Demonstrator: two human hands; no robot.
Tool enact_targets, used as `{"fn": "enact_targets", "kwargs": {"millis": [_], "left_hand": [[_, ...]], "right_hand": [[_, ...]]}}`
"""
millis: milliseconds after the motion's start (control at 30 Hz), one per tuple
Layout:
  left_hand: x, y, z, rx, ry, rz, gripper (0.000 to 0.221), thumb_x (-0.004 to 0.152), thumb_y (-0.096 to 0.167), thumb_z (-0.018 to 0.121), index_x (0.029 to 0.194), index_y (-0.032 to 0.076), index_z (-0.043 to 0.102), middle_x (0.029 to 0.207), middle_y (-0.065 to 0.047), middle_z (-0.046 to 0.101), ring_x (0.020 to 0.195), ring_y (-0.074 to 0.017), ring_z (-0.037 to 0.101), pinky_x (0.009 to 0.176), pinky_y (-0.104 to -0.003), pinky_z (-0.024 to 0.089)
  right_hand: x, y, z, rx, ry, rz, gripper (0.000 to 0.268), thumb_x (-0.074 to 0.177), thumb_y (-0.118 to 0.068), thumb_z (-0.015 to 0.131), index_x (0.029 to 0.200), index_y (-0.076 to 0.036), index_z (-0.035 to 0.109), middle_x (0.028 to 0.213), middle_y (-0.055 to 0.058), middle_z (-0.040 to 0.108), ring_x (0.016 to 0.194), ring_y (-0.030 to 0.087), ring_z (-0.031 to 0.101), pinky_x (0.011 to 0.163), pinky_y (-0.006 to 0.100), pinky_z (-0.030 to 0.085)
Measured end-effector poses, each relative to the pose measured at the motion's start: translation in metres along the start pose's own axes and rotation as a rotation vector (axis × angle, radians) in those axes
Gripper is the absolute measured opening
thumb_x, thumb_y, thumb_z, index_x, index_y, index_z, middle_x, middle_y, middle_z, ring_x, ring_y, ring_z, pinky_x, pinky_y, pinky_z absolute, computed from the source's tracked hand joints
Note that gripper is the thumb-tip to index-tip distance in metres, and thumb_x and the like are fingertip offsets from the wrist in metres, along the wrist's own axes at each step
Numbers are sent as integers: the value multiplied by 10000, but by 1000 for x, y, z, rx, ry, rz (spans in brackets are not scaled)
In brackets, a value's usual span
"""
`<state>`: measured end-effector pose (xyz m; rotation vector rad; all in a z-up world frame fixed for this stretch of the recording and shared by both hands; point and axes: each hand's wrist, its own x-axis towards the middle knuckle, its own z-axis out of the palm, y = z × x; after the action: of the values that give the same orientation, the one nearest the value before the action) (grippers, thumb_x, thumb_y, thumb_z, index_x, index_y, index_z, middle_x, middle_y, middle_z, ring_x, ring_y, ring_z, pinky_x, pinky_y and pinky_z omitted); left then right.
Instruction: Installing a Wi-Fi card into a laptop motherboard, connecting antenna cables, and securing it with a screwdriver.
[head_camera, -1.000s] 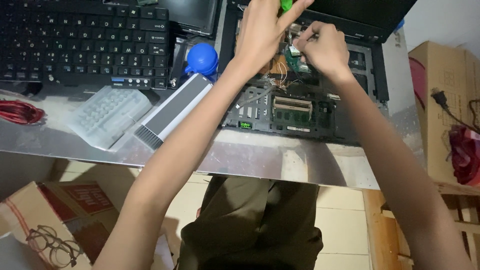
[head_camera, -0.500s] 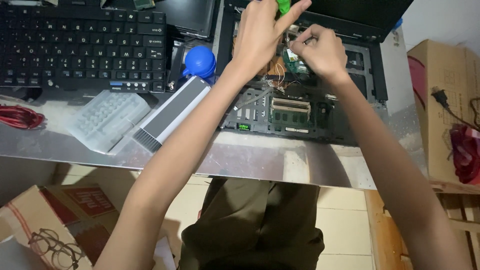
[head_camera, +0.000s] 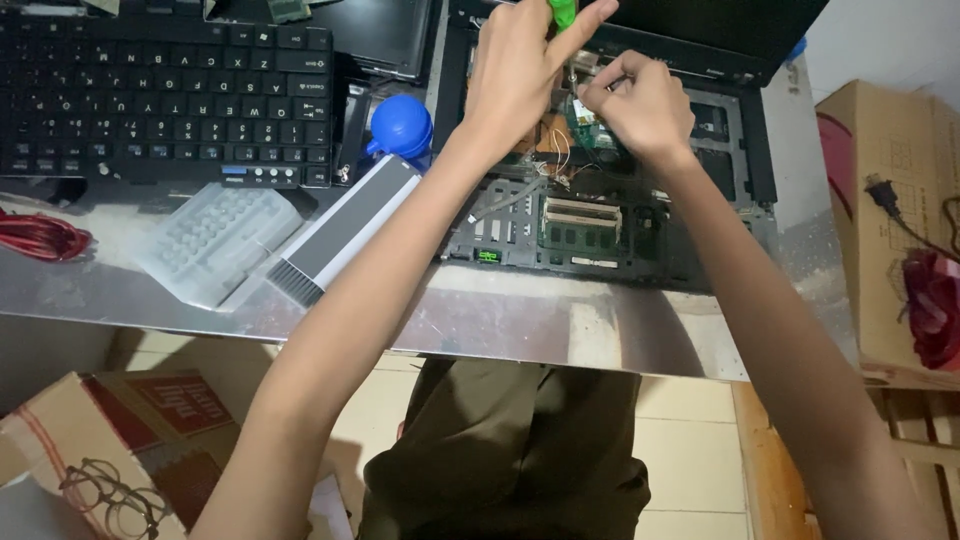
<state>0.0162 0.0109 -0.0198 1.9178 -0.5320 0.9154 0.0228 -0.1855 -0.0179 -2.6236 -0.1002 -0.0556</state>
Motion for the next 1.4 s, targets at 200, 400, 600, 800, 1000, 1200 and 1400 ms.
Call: {"fn": "enact_targets", "kwargs": {"millis": [200,400,600,800,1000,1200,1400], "left_hand": [[1,2,-1,11,-13,-26,576,1139,504,620,811,140,318,627,-29,305,565,-204,321,581,-401,318],[0,3,-2,-37,-1,13,489,1147,423,616,831,124,393,635,-51,331,563,-202,343,574,-388,319],[0,6,-4,-32,-4,2,468,1136,447,613,844,127,435,630,-34,348,551,-181,357,556,-389,304],[0,4,-2,-27,-1,27,467,1140,454,599,843,126,451,605,-29,377,508,-162,419,529,-371,304],[20,2,13,256,-14,106,571,1133,596,554,806,142,438,570,-26,401,482,-224,491,505,-406,325],[51,37,-4,166,-183,146,282,1174,375,492,1114,106,551,846,-86,586,653,-297,578,585,-440,396],[83,44,-8,103,-342,145,207,1126,229,675,1104,78,535,1043,-150,648,886,-398,598,758,-487,440]], "right_hand": [[-1,-1,1,6,16,15,187,984,-497,782,994,-318,730,877,-104,699,893,195,688,738,448,450],[-17,-12,-1,154,147,-53,89,953,-327,781,1031,-353,747,816,-149,661,774,87,635,714,374,448],[-1,13,10,52,163,-272,238,887,-284,753,1071,-354,887,992,-134,694,798,143,645,705,397,440],[0,14,13,-10,192,-338,94,959,-293,862,1040,-291,911,1071,-63,728,838,235,679,652,475,450],[2,7,13,-66,175,-312,121,881,-193,772,924,-246,871,1058,-19,753,959,334,721,710,538,488],[5,11,24,-10,227,-200,161,884,-302,859,926,-151,824,1039,37,792,960,371,764,707,569,526],[1,6,23,53,175,-143,92,894,-196,811,945,-180,885,1038,18,718,958,363,733,694,582,480]]}}
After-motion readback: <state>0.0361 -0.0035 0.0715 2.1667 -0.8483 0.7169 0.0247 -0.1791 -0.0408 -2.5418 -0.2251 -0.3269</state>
